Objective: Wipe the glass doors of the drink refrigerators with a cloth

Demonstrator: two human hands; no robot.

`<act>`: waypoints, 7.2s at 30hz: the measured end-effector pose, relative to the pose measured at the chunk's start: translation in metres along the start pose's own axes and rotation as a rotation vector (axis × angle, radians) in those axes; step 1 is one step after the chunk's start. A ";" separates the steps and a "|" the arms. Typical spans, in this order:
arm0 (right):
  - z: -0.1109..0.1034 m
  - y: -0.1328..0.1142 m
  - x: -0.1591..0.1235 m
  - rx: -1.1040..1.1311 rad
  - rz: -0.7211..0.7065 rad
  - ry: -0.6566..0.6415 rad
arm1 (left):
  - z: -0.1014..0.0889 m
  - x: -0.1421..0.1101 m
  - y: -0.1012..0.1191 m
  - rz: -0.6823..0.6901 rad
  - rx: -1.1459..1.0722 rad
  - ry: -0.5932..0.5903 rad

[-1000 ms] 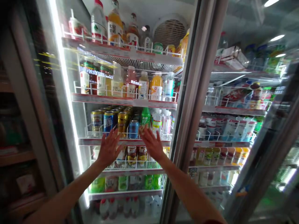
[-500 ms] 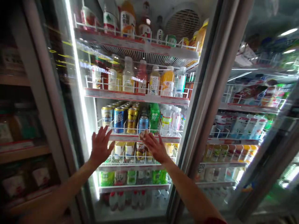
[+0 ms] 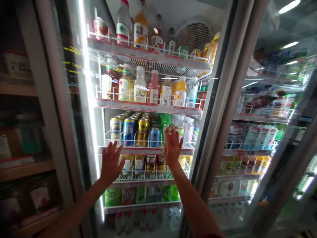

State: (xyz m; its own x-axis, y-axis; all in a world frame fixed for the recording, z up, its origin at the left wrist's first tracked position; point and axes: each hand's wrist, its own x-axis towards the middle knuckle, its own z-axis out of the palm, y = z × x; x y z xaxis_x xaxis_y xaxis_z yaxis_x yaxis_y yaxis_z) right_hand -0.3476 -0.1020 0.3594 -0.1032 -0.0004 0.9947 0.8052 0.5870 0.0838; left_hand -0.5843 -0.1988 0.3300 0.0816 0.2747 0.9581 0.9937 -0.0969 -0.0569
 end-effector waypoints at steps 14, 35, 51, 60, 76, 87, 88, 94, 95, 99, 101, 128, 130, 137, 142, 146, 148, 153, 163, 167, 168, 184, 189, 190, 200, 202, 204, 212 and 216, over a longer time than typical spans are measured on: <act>0.012 -0.031 0.003 0.028 -0.114 -0.087 | -0.017 -0.003 -0.025 -0.120 0.010 0.017; 0.029 -0.086 0.040 0.024 -0.060 -0.062 | -0.028 -0.008 -0.045 -0.077 0.059 -0.053; 0.030 -0.102 0.067 0.066 -0.235 -0.240 | -0.027 0.060 0.011 0.051 -0.387 0.062; 0.004 -0.023 0.075 0.118 -0.254 -0.144 | 0.015 0.103 0.058 0.035 -0.329 0.139; 0.002 0.058 0.101 -0.146 0.079 0.085 | 0.001 0.150 0.007 0.360 -0.078 0.169; 0.000 0.064 0.100 -0.126 0.045 0.074 | 0.005 0.183 0.034 0.422 -0.035 0.158; -0.003 0.067 0.100 -0.127 0.027 0.056 | 0.007 0.187 0.037 0.450 -0.015 0.143; -0.025 0.086 0.100 -0.125 -0.085 -0.088 | 0.006 0.224 0.045 -0.006 -0.061 0.377; -0.027 0.090 0.099 -0.122 -0.078 -0.087 | 0.011 0.223 0.058 0.082 -0.084 0.341; -0.043 0.114 0.100 -0.133 -0.041 -0.039 | 0.032 0.216 0.111 0.572 -0.056 0.117; -0.053 0.132 0.101 -0.146 -0.035 -0.017 | 0.034 0.229 0.120 0.442 -0.013 0.156; -0.084 0.207 0.066 -0.058 -0.002 -0.077 | 0.064 0.261 0.197 -0.012 -0.128 0.362; -0.085 0.207 0.067 -0.072 -0.006 -0.068 | 0.072 0.247 0.205 0.214 -0.171 0.268; -0.099 0.217 0.060 -0.110 0.052 -0.095 | 0.077 0.242 0.218 0.353 -0.156 0.188; -0.108 0.226 0.056 -0.122 0.069 -0.104 | 0.088 0.238 0.239 0.395 -0.246 0.141; -0.115 0.239 0.058 -0.101 0.082 -0.056 | 0.098 0.223 0.253 0.615 -0.172 0.009; -0.119 0.249 0.059 -0.081 0.096 -0.025 | 0.094 0.231 0.250 0.401 -0.109 0.102; -0.128 0.281 0.063 -0.003 0.124 0.016 | 0.096 0.229 0.269 0.258 -0.125 0.188; -0.144 0.362 0.063 0.128 0.089 0.042 | 0.077 0.221 0.243 -0.162 -0.101 0.377; -0.147 0.361 0.064 0.220 0.020 0.035 | 0.068 0.217 0.295 -0.198 -0.112 0.427; -0.149 0.356 0.067 0.270 -0.004 0.041 | 0.069 0.218 0.320 -0.179 -0.125 0.445; -0.142 0.379 0.146 0.493 0.204 0.360 | 0.114 0.262 0.443 0.145 -0.113 0.226; -0.111 0.364 0.156 0.132 -0.189 0.001 | 0.150 0.255 0.426 0.093 0.033 0.265; -0.106 0.364 0.155 0.082 -0.233 -0.040 | 0.155 0.254 0.426 0.088 0.035 0.275; -0.125 0.465 0.144 -0.100 0.167 0.199 | 0.155 0.258 0.440 0.150 0.127 0.261; -0.115 0.440 0.135 -0.070 -0.026 0.104 | 0.156 0.261 0.445 0.173 0.140 0.245; -0.110 0.425 0.129 -0.067 -0.173 0.026 | 0.157 0.263 0.447 0.175 0.147 0.224; -0.137 0.481 0.140 -0.132 0.001 0.089 | 0.162 0.269 0.461 0.140 0.138 0.212; -0.132 0.447 0.164 -0.117 -0.089 -0.062 | 0.180 0.277 0.476 0.077 0.065 0.201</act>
State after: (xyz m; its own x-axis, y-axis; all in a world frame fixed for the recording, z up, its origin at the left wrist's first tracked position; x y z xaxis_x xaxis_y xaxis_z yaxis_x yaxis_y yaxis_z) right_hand 0.0723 0.0533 0.5679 -0.2105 0.0040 0.9776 0.8534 0.4886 0.1818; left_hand -0.0749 0.0034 0.5175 0.1465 0.0726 0.9865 0.9886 -0.0461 -0.1434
